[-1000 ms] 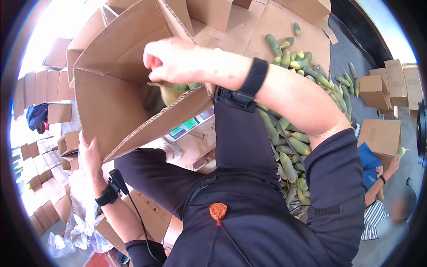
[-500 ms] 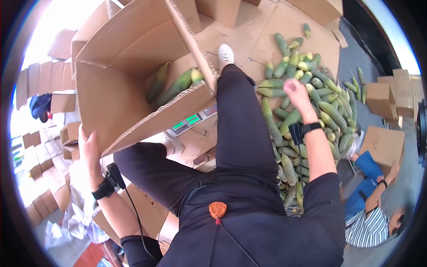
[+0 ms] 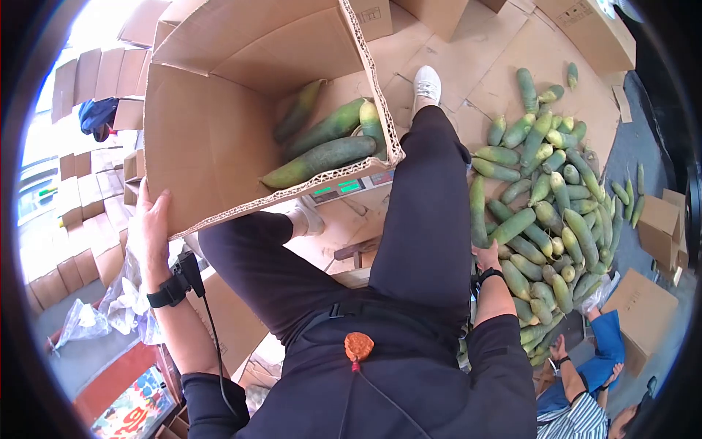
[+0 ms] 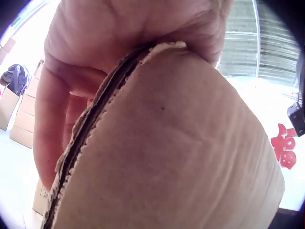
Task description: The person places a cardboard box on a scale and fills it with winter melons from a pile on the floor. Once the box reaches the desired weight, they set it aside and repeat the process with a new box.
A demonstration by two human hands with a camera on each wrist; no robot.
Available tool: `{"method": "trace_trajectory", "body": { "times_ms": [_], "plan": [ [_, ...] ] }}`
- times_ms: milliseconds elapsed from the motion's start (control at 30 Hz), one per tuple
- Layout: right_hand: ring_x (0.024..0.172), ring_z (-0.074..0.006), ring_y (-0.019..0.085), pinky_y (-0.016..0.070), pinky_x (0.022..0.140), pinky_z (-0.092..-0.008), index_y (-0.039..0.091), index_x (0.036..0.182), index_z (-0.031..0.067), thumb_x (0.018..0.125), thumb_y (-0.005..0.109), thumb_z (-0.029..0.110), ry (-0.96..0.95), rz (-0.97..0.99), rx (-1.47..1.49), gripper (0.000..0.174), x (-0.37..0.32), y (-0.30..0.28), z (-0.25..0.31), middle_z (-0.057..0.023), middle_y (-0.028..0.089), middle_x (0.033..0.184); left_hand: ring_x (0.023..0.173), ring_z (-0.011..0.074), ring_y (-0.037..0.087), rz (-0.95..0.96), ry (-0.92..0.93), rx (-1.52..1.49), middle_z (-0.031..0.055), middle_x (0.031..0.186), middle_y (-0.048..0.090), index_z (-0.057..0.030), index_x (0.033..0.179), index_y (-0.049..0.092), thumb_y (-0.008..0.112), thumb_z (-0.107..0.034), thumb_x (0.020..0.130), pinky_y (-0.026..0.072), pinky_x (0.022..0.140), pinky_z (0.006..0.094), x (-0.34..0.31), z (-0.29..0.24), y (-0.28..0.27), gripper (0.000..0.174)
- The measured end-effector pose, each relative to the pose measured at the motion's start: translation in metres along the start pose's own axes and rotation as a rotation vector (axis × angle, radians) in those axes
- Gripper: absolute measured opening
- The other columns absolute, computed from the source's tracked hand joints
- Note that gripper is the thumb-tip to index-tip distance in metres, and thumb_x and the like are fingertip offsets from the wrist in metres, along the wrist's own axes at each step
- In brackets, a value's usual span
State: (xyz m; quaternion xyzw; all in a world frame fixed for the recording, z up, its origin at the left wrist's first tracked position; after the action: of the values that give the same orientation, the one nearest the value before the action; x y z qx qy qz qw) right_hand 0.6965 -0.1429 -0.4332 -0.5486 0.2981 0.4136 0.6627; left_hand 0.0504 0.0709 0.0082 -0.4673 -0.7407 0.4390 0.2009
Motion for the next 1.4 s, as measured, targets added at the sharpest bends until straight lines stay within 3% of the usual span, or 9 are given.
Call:
{"method": "trace_trajectory", "body": {
  "times_ms": [67, 200, 367, 433, 567, 700, 1067, 1267, 1400],
  "plan": [
    [0.12, -0.0321, 0.048, 0.0454, 0.095, -0.0394, 0.029, 0.143, 0.0141, 0.062, 0.08, 0.011, -0.004, -0.188, -0.341, 0.096, -0.007, -0.002, 0.014, -0.0153, 0.044, 0.134, 0.106, 0.02, 0.055, 0.0, 0.0, -0.065, 0.014, 0.121, 0.056, -0.0053, 0.138, 0.038, 0.053, -0.017, 0.086, 0.041, 0.092, 0.0295, 0.001, 0.006, 0.001, 0.055],
    [0.12, -0.0329, 0.049, 0.0435, 0.099, -0.0392, 0.044, 0.132, 0.0086, 0.062, 0.081, 0.024, 0.002, -0.096, -0.574, 0.081, -0.015, 0.012, 0.03, -0.0189, 0.047, 0.129, 0.104, 0.0199, 0.056, 0.013, -0.028, -0.108, 0.0137, 0.119, 0.058, -0.0056, 0.139, 0.038, 0.053, -0.017, 0.085, 0.0413, 0.092, 0.0294, 0.002, 0.003, 0.002, 0.056],
    [0.102, -0.032, 0.06, 0.0493, 0.083, -0.0378, 0.052, 0.119, 0.0012, 0.064, 0.08, 0.031, -0.201, -0.032, -0.342, 0.069, -0.013, 0.022, 0.028, -0.0167, 0.061, 0.109, 0.104, 0.0194, 0.056, -0.001, 0.006, 0.004, 0.0129, 0.119, 0.058, -0.0055, 0.139, 0.038, 0.052, -0.015, 0.085, 0.0425, 0.091, 0.0295, 0.002, 0.004, -0.001, 0.057],
    [0.082, -0.0238, 0.062, 0.0489, 0.066, -0.0356, 0.059, 0.106, 0.0008, 0.07, 0.075, 0.036, -0.271, -0.019, -0.034, 0.053, -0.034, 0.014, 0.042, -0.0093, 0.064, 0.091, 0.104, 0.0189, 0.056, -0.024, 0.032, 0.126, 0.0125, 0.119, 0.058, -0.0053, 0.139, 0.037, 0.052, -0.014, 0.085, 0.043, 0.09, 0.0292, 0.001, -0.001, -0.004, 0.057],
    [0.059, -0.0108, 0.051, 0.0393, 0.052, -0.0256, 0.062, 0.093, 0.011, 0.078, 0.067, 0.044, -0.086, 0.161, 0.274, 0.037, -0.058, -0.013, 0.064, -0.0008, 0.06, 0.079, 0.104, 0.0191, 0.056, 0.002, 0.009, -0.03, 0.0134, 0.119, 0.057, -0.0037, 0.136, 0.04, 0.051, -0.012, 0.086, 0.0431, 0.09, 0.0291, -0.009, -0.018, 0.006, 0.053],
    [0.057, -0.009, 0.052, 0.0378, 0.047, -0.0217, 0.062, 0.094, 0.0104, 0.078, 0.069, 0.044, -0.117, 0.204, 0.58, 0.038, -0.101, -0.054, 0.098, -0.0006, 0.061, 0.075, 0.107, 0.0196, 0.053, 0.046, 0.036, -0.149, 0.014, 0.122, 0.054, -0.0013, 0.136, 0.038, 0.05, -0.01, 0.087, 0.0414, 0.093, 0.0291, -0.005, -0.013, 0.005, 0.051],
    [0.061, -0.0128, 0.056, 0.0392, 0.046, -0.0216, 0.059, 0.1, 0.0029, 0.085, 0.064, 0.03, -0.809, 0.072, 0.756, 0.031, -0.304, -0.151, 0.229, -0.008, 0.062, 0.08, 0.113, 0.0212, 0.051, 0.024, 0.074, -0.179, 0.015, 0.125, 0.054, -0.001, 0.132, 0.043, 0.046, -0.006, 0.083, 0.0374, 0.097, 0.0305, -0.002, -0.005, 0.008, 0.049],
    [0.055, -0.0133, 0.05, 0.0367, 0.047, -0.0243, 0.057, 0.104, -0.0025, 0.088, 0.057, 0.036, -1.165, 0.252, 0.66, 0.041, -0.406, -0.169, 0.31, -0.0132, 0.061, 0.079, 0.119, 0.0252, 0.048, 0.018, 0.153, -0.103, 0.0187, 0.132, 0.049, -0.0012, 0.14, 0.035, 0.047, -0.01, 0.083, 0.0351, 0.101, 0.0317, -0.002, -0.012, 0.004, 0.059],
    [0.048, -0.0087, 0.044, 0.0312, 0.04, -0.0211, 0.057, 0.109, -0.0029, 0.09, 0.053, 0.03, -1.222, 0.59, 0.434, 0.038, -0.466, -0.134, 0.377, -0.0123, 0.061, 0.079, 0.122, 0.0298, 0.046, -0.005, 0.175, -0.025, 0.0226, 0.133, 0.047, 0.002, 0.139, 0.035, 0.049, -0.013, 0.083, 0.0332, 0.103, 0.0331, 0.001, -0.01, 0.005, 0.06]
  ]
}}
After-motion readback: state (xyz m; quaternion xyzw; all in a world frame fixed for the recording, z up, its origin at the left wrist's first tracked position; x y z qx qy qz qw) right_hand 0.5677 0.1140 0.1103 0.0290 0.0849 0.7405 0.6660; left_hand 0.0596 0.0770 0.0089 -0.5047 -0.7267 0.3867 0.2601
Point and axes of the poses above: each hand's wrist, its own x-axis towards the middle knuckle, its own y-axis out of the palm, z = x × y, the point moved 6 cm from there along x, towards the middle knuckle
